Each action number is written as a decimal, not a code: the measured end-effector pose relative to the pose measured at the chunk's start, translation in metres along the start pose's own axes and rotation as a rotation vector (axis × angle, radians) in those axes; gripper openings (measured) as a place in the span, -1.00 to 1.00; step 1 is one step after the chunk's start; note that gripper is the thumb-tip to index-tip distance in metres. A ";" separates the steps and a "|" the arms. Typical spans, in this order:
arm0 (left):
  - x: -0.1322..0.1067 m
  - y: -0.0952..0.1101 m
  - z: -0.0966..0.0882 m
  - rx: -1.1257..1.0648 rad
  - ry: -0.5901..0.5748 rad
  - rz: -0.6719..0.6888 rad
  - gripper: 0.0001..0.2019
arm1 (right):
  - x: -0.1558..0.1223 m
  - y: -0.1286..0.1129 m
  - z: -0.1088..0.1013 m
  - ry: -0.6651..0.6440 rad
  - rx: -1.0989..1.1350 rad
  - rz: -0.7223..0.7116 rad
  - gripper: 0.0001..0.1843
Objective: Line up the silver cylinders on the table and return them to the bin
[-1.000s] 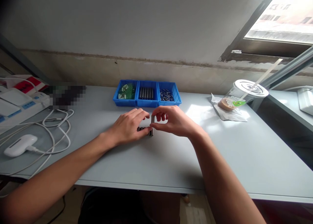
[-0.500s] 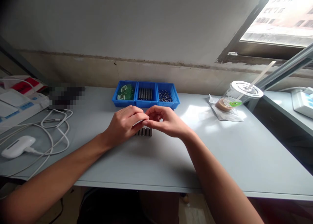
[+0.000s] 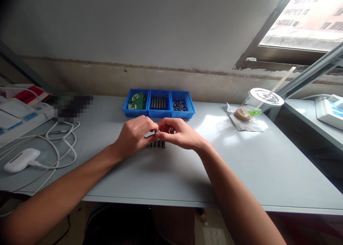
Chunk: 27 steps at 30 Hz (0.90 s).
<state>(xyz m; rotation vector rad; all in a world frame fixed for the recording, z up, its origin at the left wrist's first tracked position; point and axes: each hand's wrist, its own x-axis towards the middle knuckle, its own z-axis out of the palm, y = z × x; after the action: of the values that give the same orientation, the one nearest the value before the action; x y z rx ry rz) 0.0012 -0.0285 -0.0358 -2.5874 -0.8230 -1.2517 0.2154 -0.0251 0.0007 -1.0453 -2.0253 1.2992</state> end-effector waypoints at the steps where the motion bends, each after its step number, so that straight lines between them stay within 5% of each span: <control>1: 0.000 0.000 0.000 -0.001 -0.004 -0.003 -0.77 | 0.000 0.000 0.000 -0.005 -0.002 0.000 -0.62; 6: -0.001 -0.007 -0.007 -0.077 -0.039 -0.085 -0.71 | -0.005 -0.002 0.000 0.117 -0.019 -0.002 -0.63; 10: 0.000 -0.021 -0.024 -0.097 -0.286 -0.250 -0.71 | 0.007 -0.009 -0.009 0.383 -0.159 -0.071 -0.63; 13: 0.001 -0.029 -0.032 -0.045 -0.469 -0.378 -0.69 | 0.034 -0.016 -0.024 0.476 -0.476 -0.109 -0.71; 19: 0.002 -0.027 -0.031 -0.090 -0.575 -0.419 -0.63 | 0.109 -0.020 -0.045 0.147 -1.154 0.068 -0.77; 27: 0.002 -0.022 -0.029 -0.116 -0.547 -0.401 -0.64 | 0.160 -0.002 -0.046 -0.015 -1.271 0.128 -0.80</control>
<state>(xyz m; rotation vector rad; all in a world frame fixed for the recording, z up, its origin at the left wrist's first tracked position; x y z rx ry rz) -0.0296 -0.0192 -0.0176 -3.0080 -1.4603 -0.6611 0.1580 0.1290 0.0233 -1.6376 -2.8097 -0.1310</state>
